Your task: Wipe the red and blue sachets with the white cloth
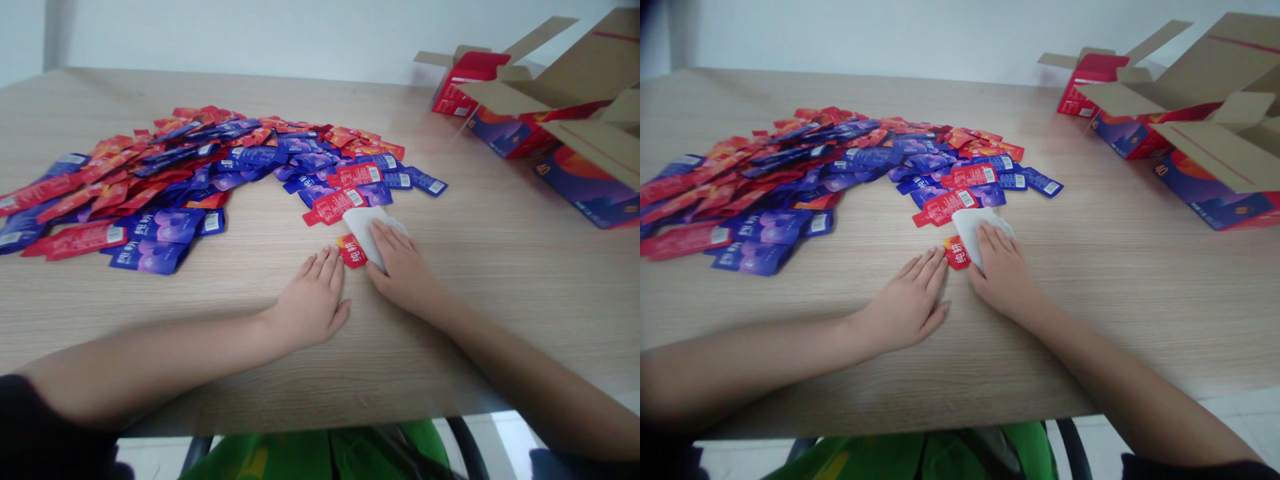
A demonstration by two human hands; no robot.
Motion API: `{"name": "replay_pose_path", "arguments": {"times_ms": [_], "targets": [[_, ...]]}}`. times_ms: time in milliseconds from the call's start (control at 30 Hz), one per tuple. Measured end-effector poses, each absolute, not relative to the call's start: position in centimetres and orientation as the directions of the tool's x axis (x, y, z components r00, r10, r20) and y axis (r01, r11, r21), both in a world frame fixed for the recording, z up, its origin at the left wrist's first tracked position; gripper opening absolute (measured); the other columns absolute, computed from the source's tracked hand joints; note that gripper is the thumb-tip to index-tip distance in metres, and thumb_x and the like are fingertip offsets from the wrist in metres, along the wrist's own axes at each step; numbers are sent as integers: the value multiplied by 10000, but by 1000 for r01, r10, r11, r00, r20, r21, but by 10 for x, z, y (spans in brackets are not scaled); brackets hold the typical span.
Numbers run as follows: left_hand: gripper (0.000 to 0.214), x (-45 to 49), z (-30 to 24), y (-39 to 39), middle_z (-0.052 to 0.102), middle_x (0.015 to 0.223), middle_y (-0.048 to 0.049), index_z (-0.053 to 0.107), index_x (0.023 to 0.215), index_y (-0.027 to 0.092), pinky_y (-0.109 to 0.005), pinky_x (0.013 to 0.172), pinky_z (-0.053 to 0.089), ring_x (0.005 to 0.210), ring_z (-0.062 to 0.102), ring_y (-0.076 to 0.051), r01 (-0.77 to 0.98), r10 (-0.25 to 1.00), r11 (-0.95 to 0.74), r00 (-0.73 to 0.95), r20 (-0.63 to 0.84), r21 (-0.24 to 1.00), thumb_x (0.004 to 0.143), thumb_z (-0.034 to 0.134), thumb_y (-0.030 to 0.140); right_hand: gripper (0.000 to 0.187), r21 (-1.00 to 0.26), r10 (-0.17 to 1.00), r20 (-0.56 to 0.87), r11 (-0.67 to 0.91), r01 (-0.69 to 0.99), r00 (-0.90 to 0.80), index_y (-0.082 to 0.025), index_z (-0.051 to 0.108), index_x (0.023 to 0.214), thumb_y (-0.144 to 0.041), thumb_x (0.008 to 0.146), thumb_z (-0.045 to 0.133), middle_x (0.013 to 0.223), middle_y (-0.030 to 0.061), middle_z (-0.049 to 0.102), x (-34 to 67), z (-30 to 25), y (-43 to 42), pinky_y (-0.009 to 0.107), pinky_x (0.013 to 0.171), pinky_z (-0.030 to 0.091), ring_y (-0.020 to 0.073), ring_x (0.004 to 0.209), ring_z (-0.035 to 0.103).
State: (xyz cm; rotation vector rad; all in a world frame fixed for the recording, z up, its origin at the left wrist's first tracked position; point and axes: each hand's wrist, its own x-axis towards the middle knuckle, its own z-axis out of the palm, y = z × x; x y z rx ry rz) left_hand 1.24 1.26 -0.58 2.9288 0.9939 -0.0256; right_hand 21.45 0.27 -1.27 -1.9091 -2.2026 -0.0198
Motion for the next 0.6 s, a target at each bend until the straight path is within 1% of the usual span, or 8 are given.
{"name": "replay_pose_path", "arguments": {"times_ms": [67,133,233,300,333,400,533,600], "targets": [[701,13,-6,12,240,1545,-287,301,1457,-62,-489,1164,261,1444,238,-383,612,611,-790,791,-41,36,940,357,407,632,-126,981,190,51,991,-27,-22,357,1458,-318,900,381,1528,179,378,224,-15,7,494,1101,321,312,1381,367],[701,13,-6,12,246,1544,-286,301,1457,-64,-489,1165,259,1444,239,-383,612,611,-790,791,-37,38,940,355,408,627,-109,977,212,40,993,-16,-5,368,1446,-308,897,381,1518,192,389,221,-17,7,511,1091,323,327,1373,368],[690,13,-6,13,290,1528,-289,334,1441,-64,-489,1164,262,1437,263,-383,611,611,-790,791,-18,45,934,371,402,627,-86,955,230,210,974,-185,-19,385,1443,-290,878,402,1536,175,365,200,-18,-3,510,1103,304,317,1387,338],[664,13,-6,13,337,1509,-286,375,1422,-55,-487,1165,261,1430,287,-378,606,606,-794,795,-10,50,931,376,394,630,-91,924,218,341,936,-315,-33,390,1446,-288,871,416,1550,156,348,190,-17,-7,472,1121,291,286,1401,322],[661,12,-6,13,349,1503,-286,383,1418,-53,-485,1165,261,1427,294,-378,605,605,-795,796,-10,51,932,375,395,631,-99,915,210,369,924,-343,-38,391,1447,-292,871,420,1552,150,347,190,-15,-7,455,1126,291,275,1403,324],[677,12,-6,13,326,1512,-290,361,1431,-57,-485,1165,260,1429,286,-383,603,603,-796,797,-12,49,934,370,402,636,-110,935,200,317,942,-292,-41,382,1454,-313,880,421,1545,152,361,199,-14,-3,454,1119,303,277,1391,349],[702,12,-6,12,253,1538,-297,310,1454,-66,-489,1166,255,1438,250,-391,605,605,-795,796,-21,44,939,361,408,630,-105,974,221,68,992,-44,-19,373,1448,-337,905,392,1504,193,412,227,-17,9,500,1078,340,323,1348,402],[700,12,-6,12,252,1538,-296,312,1453,-66,-490,1165,257,1438,252,-391,607,607,-794,795,-26,41,939,363,406,620,-83,969,245,55,995,-33,-12,383,1437,-325,902,390,1496,203,419,226,-19,9,509,1066,347,333,1341,401]]}}
